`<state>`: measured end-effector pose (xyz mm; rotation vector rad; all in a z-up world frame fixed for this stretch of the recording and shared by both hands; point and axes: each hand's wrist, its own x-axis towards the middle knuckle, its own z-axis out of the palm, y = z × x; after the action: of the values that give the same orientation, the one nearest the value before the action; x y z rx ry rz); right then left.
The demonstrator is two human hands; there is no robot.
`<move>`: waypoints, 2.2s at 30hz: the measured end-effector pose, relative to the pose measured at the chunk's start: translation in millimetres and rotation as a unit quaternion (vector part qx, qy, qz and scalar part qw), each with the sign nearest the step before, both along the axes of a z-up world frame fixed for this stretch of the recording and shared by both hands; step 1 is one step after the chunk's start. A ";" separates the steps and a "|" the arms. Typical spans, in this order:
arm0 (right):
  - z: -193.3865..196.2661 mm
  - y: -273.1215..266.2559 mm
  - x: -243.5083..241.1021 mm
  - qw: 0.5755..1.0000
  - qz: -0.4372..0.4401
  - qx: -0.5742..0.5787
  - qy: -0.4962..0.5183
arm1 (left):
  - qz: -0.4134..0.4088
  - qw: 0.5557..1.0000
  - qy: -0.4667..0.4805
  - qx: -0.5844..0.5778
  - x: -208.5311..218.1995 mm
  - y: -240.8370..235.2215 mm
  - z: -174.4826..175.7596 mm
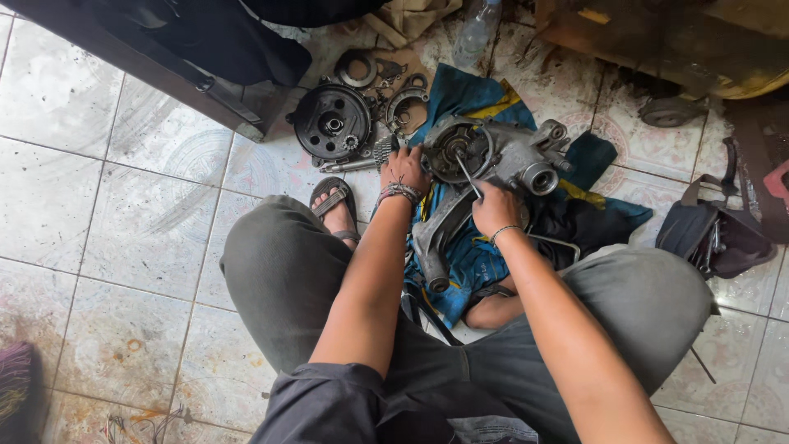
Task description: The person sits on the floor and works on a disassembled engine block placed on a blue cloth. They use a hammer and a metal punch to tap and remove internal components, then handle the parts by hand to inspect and reposition them within the casing.
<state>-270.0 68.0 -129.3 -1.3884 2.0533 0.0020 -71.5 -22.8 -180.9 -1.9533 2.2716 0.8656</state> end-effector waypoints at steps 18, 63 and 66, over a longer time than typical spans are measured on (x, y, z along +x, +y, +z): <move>28.2 3.4 52.3 0.999 -0.023 -0.030 -0.018 | 0.036 0.997 0.071 0.017 -34.8 -28.8 -46.5; -77.2 14.3 75.8 0.671 -0.508 -0.124 -0.526 | 0.068 0.997 -0.023 -0.018 -60.0 -42.3 -30.7; -58.6 4.2 85.5 0.705 -0.507 -0.096 -0.486 | 0.072 0.997 -0.018 -0.029 -61.1 -36.4 -40.2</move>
<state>-184.4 72.2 -187.9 -0.0194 1.5619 -1.1713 -132.6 -59.2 -221.2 -2.1607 2.1836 0.7755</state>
